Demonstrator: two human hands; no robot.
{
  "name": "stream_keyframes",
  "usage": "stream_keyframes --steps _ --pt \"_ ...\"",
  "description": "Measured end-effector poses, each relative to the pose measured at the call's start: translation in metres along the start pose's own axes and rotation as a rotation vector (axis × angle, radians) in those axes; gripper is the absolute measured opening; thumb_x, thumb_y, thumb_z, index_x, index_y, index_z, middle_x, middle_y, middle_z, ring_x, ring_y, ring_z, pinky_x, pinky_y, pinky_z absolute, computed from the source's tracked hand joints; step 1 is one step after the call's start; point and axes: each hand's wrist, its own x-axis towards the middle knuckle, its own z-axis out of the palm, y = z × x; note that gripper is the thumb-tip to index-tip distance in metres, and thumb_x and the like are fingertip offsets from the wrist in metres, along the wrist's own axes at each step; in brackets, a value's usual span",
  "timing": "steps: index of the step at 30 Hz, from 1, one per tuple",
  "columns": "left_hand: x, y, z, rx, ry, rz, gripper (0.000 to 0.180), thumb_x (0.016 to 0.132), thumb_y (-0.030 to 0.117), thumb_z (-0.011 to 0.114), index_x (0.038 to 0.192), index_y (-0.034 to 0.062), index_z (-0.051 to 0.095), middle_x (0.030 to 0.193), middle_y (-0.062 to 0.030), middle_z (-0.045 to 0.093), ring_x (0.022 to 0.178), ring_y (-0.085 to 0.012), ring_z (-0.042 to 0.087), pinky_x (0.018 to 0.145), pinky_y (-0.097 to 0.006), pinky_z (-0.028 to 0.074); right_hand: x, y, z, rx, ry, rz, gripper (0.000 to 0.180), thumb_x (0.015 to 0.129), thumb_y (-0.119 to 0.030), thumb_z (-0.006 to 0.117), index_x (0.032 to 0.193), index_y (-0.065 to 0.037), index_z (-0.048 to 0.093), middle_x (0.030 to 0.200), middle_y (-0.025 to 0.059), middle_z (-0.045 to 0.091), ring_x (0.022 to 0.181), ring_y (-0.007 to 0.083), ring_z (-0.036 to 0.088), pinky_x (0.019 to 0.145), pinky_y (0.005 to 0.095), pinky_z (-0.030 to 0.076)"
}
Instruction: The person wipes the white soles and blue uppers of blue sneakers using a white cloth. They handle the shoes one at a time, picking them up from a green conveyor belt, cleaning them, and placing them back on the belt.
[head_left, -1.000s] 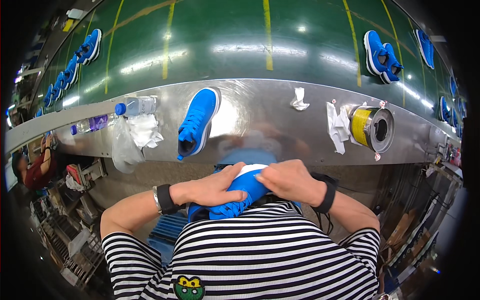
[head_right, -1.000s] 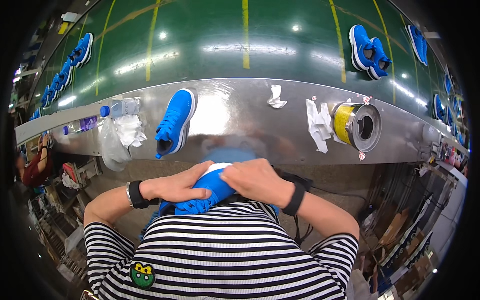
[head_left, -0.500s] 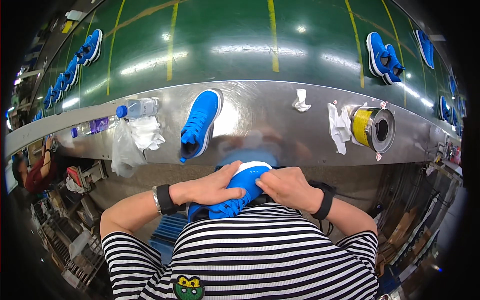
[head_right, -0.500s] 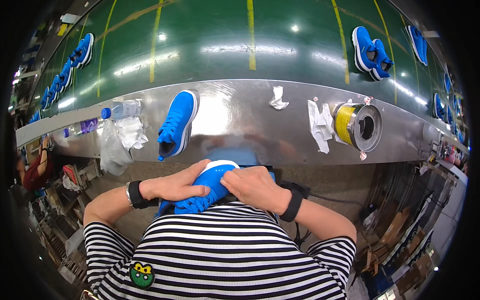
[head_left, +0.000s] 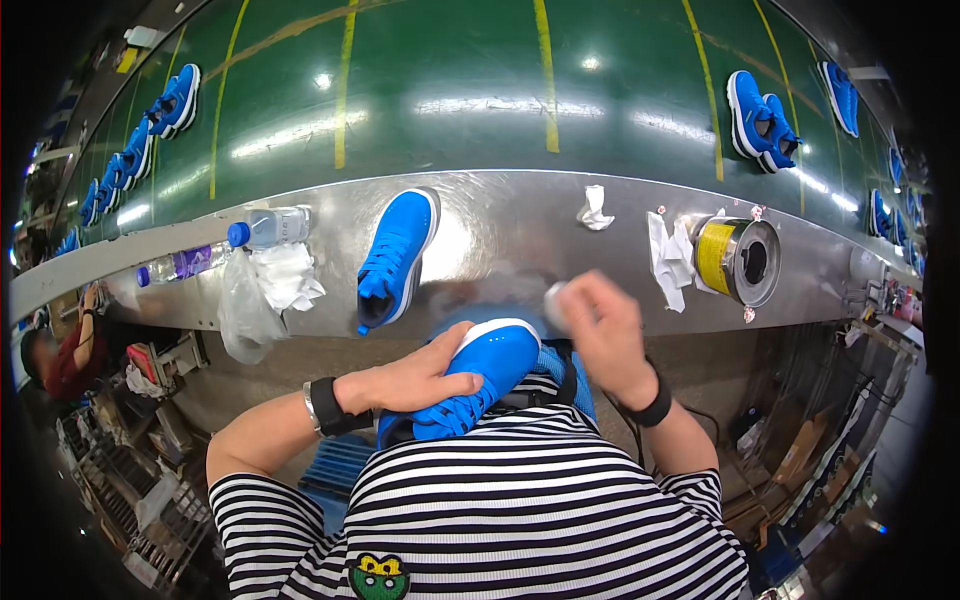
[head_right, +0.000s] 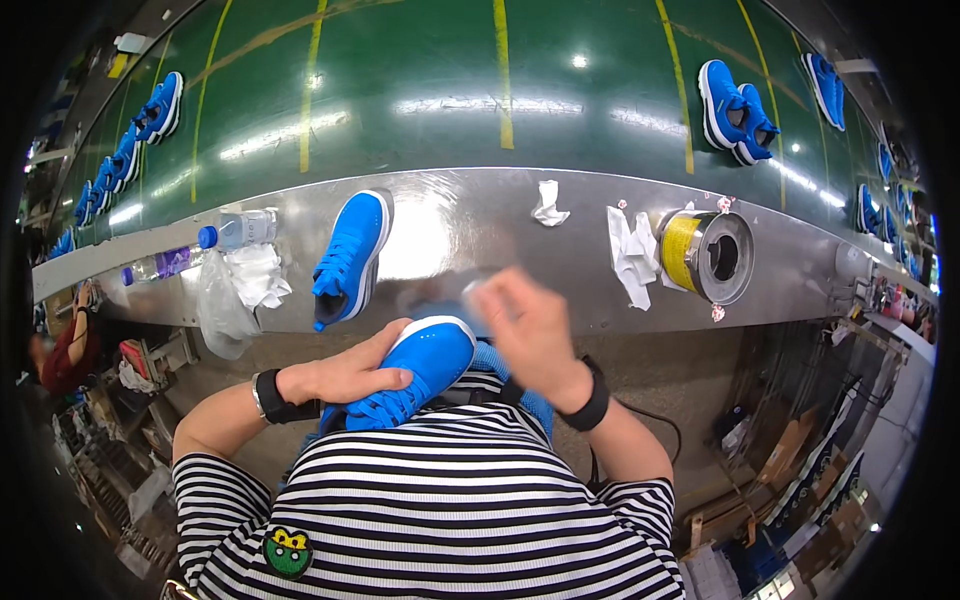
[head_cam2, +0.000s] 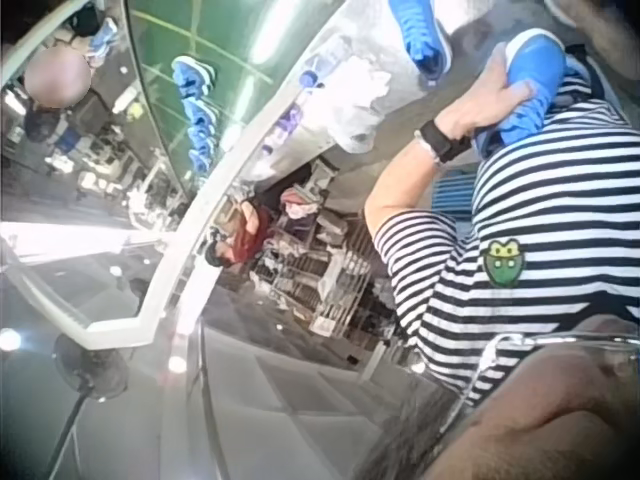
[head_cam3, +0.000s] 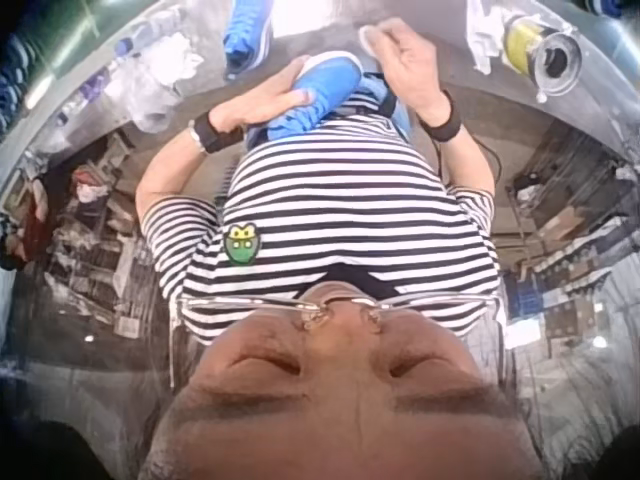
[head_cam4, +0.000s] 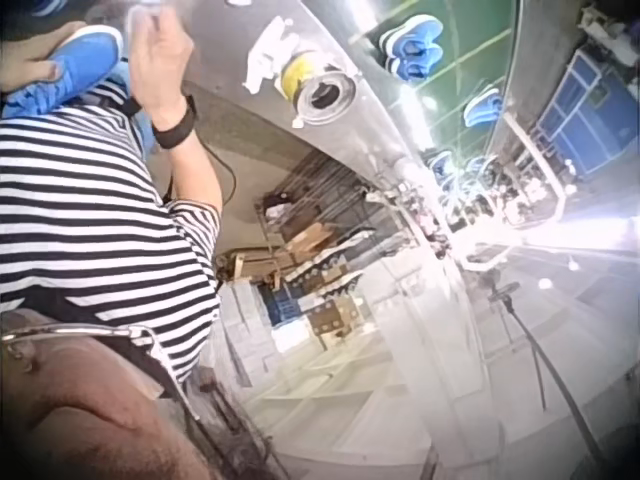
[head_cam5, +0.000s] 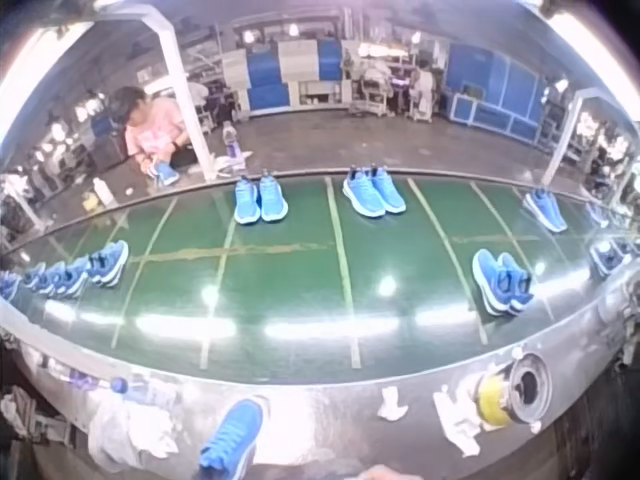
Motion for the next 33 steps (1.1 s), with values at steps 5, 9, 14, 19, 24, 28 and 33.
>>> stream_keyframes --steps 5,9,14,19,24,28,33 --pt "0.001 -0.008 -0.004 -0.040 0.004 -0.074 0.066 0.083 0.031 0.049 0.133 0.0018 0.018 0.126 -0.0190 0.037 0.118 -0.0258 0.036 0.099 -0.034 0.029 -0.004 0.033 0.010 -0.526 -0.063 -0.272 0.013 0.082 -0.016 0.055 0.073 -0.006 0.051 0.060 0.0105 0.052 0.054 0.0290 0.053 0.049 0.0366 0.042" --pt "-0.001 -0.018 0.000 -0.029 0.072 0.018 0.069 0.083 0.029 0.049 0.136 0.0037 0.013 0.130 -0.0182 0.033 0.121 -0.0243 0.033 0.099 -0.034 0.028 0.007 0.028 -0.030 -0.342 0.165 0.071 0.012 0.085 -0.011 0.054 0.078 -0.001 0.055 0.063 0.0104 0.055 0.056 0.0169 0.054 0.051 0.0289 0.041" --pt "0.004 0.000 0.000 -0.183 0.045 -0.046 0.067 0.085 0.029 0.049 0.137 0.0045 0.013 0.131 -0.0171 0.032 0.121 -0.0229 0.034 0.099 -0.033 0.028 -0.029 0.012 0.011 -0.138 -0.165 -0.022 0.009 0.081 -0.011 0.058 0.078 -0.002 0.056 0.067 0.0130 0.056 0.059 0.0244 0.057 0.055 0.0306 0.044" --pt "0.007 -0.020 0.007 -0.157 0.137 -0.098 0.064 0.087 0.029 0.050 0.136 0.0040 0.017 0.128 -0.0158 0.036 0.118 -0.0209 0.036 0.099 -0.032 0.029 -0.026 0.024 0.043 -0.307 -0.053 -0.161 0.013 0.079 -0.009 0.059 0.071 -0.004 0.049 0.061 0.0119 0.052 0.053 0.0283 0.054 0.045 0.0339 0.039" --pt "0.005 -0.018 0.012 -0.223 0.097 -0.089 0.062 0.086 0.027 0.049 0.135 0.0033 0.019 0.127 -0.0154 0.037 0.117 -0.0204 0.036 0.098 -0.031 0.030 -0.013 0.024 0.051 -0.331 0.035 -0.202 0.017 0.079 -0.008 0.058 0.067 -0.004 0.048 0.057 0.0108 0.049 0.048 0.0268 0.051 0.044 0.0346 0.038" --pt "0.002 -0.015 0.013 -0.242 0.125 -0.089 0.067 0.085 0.033 0.049 0.133 -0.0023 0.019 0.127 -0.0209 0.037 0.118 -0.0257 0.038 0.098 -0.032 0.030 -0.044 0.032 0.038 -0.262 -0.067 -0.173 0.017 0.078 -0.008 0.060 0.065 -0.004 0.048 0.055 0.0105 0.048 0.045 0.0260 0.050 0.043 0.0341 0.038" --pt "0.003 -0.020 0.016 -0.163 0.215 -0.145 0.072 0.085 0.035 0.049 0.134 -0.0056 0.015 0.129 -0.0256 0.034 0.121 -0.0296 0.036 0.099 -0.033 0.029 -0.024 0.028 0.050 -0.328 -0.036 -0.193 0.016 0.079 -0.009 0.058 0.067 -0.004 0.049 0.055 0.0108 0.048 0.048 0.0256 0.051 0.045 0.0340 0.039"
